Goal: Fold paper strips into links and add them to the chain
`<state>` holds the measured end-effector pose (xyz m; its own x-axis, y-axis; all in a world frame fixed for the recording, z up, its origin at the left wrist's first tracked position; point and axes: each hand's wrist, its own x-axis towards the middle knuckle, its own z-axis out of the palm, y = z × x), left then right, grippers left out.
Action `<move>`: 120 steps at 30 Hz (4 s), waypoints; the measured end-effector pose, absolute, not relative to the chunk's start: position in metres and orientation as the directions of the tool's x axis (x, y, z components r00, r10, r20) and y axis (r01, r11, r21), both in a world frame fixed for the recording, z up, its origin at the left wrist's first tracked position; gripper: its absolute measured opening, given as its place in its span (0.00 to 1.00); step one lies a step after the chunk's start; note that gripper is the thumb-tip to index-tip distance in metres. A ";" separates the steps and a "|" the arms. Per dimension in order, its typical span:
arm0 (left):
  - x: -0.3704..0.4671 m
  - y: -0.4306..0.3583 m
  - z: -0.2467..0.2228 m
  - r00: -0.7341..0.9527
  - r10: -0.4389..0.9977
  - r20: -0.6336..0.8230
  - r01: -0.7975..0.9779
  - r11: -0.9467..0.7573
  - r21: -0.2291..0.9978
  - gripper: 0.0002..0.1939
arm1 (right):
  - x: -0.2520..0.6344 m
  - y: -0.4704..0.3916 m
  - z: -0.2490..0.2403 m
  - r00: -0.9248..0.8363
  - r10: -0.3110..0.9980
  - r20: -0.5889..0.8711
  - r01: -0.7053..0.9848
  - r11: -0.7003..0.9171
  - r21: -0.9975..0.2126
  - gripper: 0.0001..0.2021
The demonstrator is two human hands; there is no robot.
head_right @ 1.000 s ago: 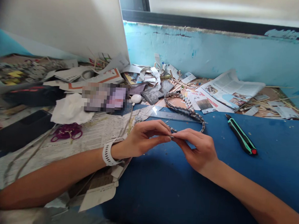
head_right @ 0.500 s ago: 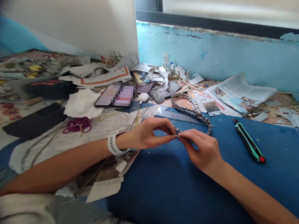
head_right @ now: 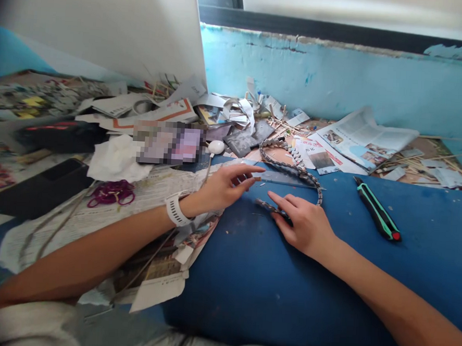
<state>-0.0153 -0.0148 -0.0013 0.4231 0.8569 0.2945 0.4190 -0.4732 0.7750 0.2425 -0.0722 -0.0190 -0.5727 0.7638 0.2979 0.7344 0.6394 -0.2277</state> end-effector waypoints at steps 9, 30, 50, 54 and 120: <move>-0.014 -0.023 -0.001 0.574 0.778 0.256 0.443 -0.557 0.702 0.16 | 0.247 -0.070 -0.003 -0.540 0.805 0.247 0.796 0.584 -0.161 0.15; -0.005 -0.035 0.001 0.557 0.829 0.045 0.320 -0.264 0.910 0.11 | 0.240 -0.070 0.001 -0.471 0.682 0.559 0.577 0.718 -0.390 0.13; -0.010 -0.047 -0.007 0.684 0.338 0.646 0.445 -0.896 -0.003 0.11 | 0.234 -0.085 0.000 -0.400 0.742 0.537 0.499 0.668 -0.552 0.16; -0.009 -0.049 -0.003 0.701 0.256 0.665 0.418 -0.904 -0.092 0.09 | 0.231 -0.088 -0.001 -0.398 0.746 0.534 0.479 0.665 -0.573 0.16; 0.012 -0.067 0.017 0.479 0.862 0.166 0.000 -0.190 0.982 0.13 | 0.231 -0.094 0.006 -0.308 0.543 0.781 0.648 0.721 -0.246 0.20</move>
<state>0.0118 -0.0674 0.0166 0.4789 0.8620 0.1662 0.0004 -0.1895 0.9819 0.2311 -0.0942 0.0057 -0.3078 0.5428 0.7815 0.6480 0.7210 -0.2456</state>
